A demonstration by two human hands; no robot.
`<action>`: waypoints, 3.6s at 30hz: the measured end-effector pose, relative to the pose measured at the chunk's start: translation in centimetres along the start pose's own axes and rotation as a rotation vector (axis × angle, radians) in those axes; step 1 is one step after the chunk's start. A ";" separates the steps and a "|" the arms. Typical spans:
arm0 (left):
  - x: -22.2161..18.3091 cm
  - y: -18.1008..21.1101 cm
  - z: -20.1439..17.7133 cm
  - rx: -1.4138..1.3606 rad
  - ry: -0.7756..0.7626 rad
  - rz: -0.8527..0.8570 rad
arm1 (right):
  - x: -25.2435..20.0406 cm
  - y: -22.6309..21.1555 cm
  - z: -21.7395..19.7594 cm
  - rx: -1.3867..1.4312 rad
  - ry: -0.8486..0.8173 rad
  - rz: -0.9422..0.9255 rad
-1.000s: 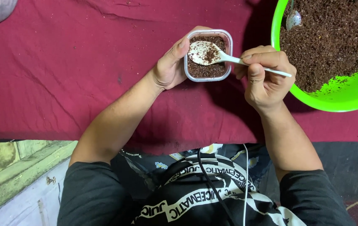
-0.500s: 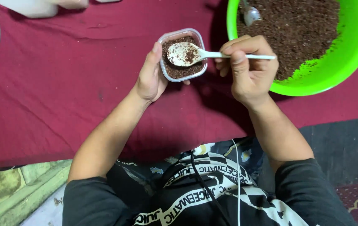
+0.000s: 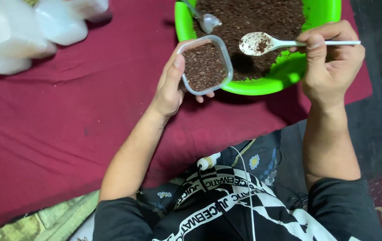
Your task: Filling small plastic containers with brown granular material using a spoon from a larger bowl.
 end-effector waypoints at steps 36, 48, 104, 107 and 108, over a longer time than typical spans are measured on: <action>-5.8 1.7 -5.5 -0.176 -0.001 -0.008 | 2.2 -5.2 5.9 0.118 -0.128 0.041; -9.7 1.8 -12.2 -0.287 -0.058 0.041 | 2.1 -10.7 17.6 -0.081 -0.494 -0.589; -8.6 -1.3 -12.1 -0.272 0.007 0.327 | -0.9 -7.0 21.6 0.275 -0.224 -0.666; -8.6 -0.9 -11.9 -0.256 0.003 0.332 | -0.7 -7.0 21.5 0.275 -0.224 -0.675; -8.7 -0.8 -11.9 -0.238 0.007 0.328 | -0.7 -7.1 21.6 0.292 -0.242 -0.664</action>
Point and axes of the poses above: each hand's wrist, its own x-axis towards the middle knuckle, its own z-axis out of the palm, y = z × x, the point moved 3 cm from there along x, towards the middle knuckle, and after that the axes turned 1 degree about -x, right-handed, at the moved point
